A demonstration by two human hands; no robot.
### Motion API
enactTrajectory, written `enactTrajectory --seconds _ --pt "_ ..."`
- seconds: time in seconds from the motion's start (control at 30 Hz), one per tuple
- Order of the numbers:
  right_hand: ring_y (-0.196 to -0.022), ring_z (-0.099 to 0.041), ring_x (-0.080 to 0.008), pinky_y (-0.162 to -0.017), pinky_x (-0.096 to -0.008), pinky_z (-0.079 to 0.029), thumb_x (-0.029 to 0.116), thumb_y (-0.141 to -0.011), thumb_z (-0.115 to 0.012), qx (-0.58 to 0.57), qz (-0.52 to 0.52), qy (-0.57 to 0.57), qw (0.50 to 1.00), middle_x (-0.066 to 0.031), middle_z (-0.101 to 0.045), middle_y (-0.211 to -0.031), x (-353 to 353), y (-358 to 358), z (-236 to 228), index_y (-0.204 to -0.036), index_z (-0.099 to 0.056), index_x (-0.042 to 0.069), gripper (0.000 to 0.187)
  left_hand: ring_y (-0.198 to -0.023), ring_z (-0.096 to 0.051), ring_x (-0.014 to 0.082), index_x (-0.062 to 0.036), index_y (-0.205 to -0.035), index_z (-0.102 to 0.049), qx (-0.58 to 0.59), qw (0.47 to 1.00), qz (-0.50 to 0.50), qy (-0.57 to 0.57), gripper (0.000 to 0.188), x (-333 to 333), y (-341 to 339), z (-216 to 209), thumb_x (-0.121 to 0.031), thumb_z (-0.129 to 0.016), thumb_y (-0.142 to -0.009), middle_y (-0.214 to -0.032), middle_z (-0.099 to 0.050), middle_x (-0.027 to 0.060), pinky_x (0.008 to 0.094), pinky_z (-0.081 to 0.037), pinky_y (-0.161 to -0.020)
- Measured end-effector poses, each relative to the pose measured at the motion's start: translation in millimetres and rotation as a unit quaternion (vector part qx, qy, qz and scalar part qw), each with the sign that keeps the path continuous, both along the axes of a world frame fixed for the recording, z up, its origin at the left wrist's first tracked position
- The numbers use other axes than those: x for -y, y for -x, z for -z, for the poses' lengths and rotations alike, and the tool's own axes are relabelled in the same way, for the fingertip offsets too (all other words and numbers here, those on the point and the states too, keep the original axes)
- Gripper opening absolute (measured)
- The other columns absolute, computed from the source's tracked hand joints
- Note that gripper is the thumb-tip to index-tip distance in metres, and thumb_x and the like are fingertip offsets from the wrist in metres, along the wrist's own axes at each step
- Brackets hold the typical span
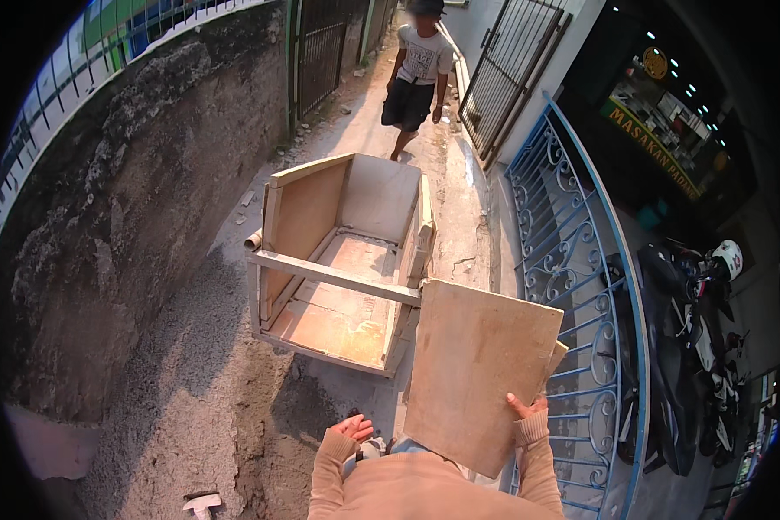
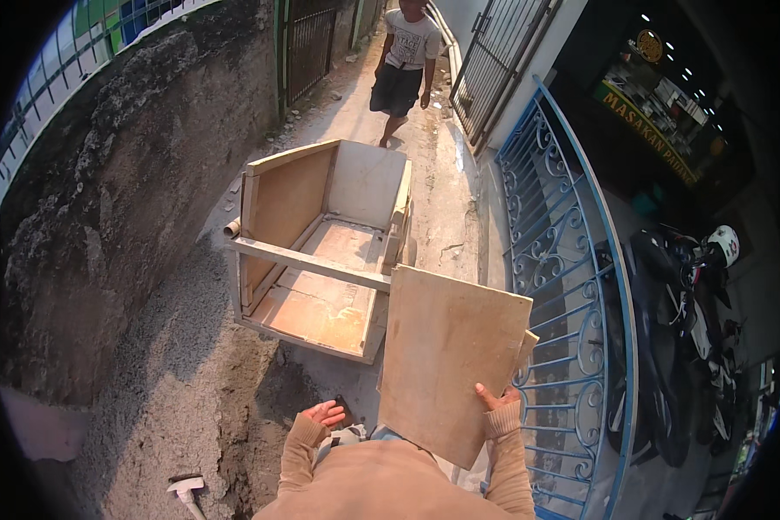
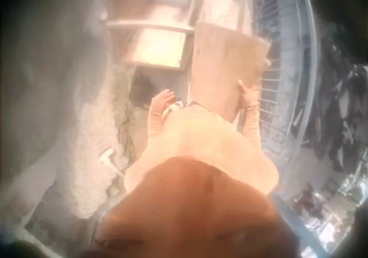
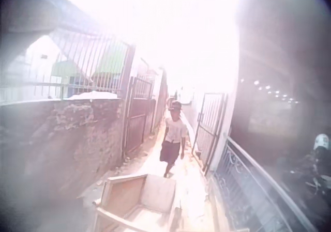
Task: The person places pieces of plywood into a wooden cart and then uses a hoe to shovel sand from a pile into the cart.
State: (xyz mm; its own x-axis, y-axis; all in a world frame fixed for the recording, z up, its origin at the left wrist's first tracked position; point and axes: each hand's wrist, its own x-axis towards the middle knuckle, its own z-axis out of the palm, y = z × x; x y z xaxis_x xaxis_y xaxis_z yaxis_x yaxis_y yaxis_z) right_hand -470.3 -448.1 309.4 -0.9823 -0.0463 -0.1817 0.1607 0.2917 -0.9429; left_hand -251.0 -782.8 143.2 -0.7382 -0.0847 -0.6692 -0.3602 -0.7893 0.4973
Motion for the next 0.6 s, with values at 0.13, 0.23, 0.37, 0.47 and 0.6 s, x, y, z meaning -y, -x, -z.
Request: enactTrajectory --seconds 0.13,0.23,0.37,0.47,0.6 --pt "-0.085 -0.066 -0.0202 -0.077 -0.0336 -0.054 0.025 -0.073 -0.084 0.022 0.025 0.039 0.999 -0.0120 -0.070 -0.098 8.8 4.0 -16.9 -0.107 -0.065 -0.005 0.049 -0.111 -0.061 0.0253 0.0017 -0.139 -0.040 -0.007 0.997 0.059 0.039 0.069 16.8 87.2 -29.2 -0.043 -0.062 -0.092 -0.126 -0.059 0.0164 0.0392 -0.052 -0.090" --pt "-0.085 -0.067 -0.0197 -0.078 -0.0337 -0.055 0.021 -0.075 -0.082 0.036 -0.032 0.012 0.999 -0.0117 -0.070 -0.096 11.5 14.1 -12.2 -0.106 -0.065 -0.005 0.043 -0.110 -0.061 0.0210 -0.0012 -0.141 -0.038 -0.006 0.966 0.134 0.222 0.069 35.7 128.0 -22.9 -0.044 -0.062 -0.092 -0.124 -0.060 0.0141 0.0339 -0.052 -0.088" --pt "-0.084 -0.066 -0.0164 -0.075 -0.0311 -0.054 0.015 -0.078 -0.080 0.120 -0.114 0.075 0.983 -0.0114 -0.071 -0.097 25.6 38.7 -15.3 -0.108 -0.066 -0.004 0.038 -0.112 -0.057 0.0185 0.0006 -0.137 -0.043 -0.155 0.938 0.095 0.295 0.066 50.0 158.2 -2.6 -0.035 -0.070 -0.088 -0.123 -0.061 0.0124 0.0321 -0.048 -0.092" --pt "-0.093 -0.066 -0.0197 -0.083 -0.0337 -0.053 0.008 -0.076 -0.079 0.124 -0.197 0.037 0.972 -0.0115 -0.070 -0.103 26.9 59.9 -11.8 -0.111 -0.063 -0.005 0.040 -0.111 -0.057 0.0202 0.0011 -0.135 -0.045 -0.219 0.932 0.127 0.260 0.066 46.7 170.2 2.3 -0.031 -0.074 -0.085 -0.121 -0.062 0.0119 0.0333 -0.048 -0.095" --pt "-0.097 -0.064 -0.0195 -0.084 -0.0342 -0.053 0.007 -0.075 -0.079 0.133 -0.231 0.048 0.963 -0.0118 -0.070 -0.104 6.6 68.9 -6.4 -0.111 -0.062 -0.005 0.041 -0.107 -0.060 0.0237 0.0011 -0.129 -0.048 -0.191 0.962 0.066 0.186 0.061 7.9 174.7 -50.9 -0.025 -0.077 -0.081 -0.116 -0.063 0.0126 0.0368 -0.050 -0.094"
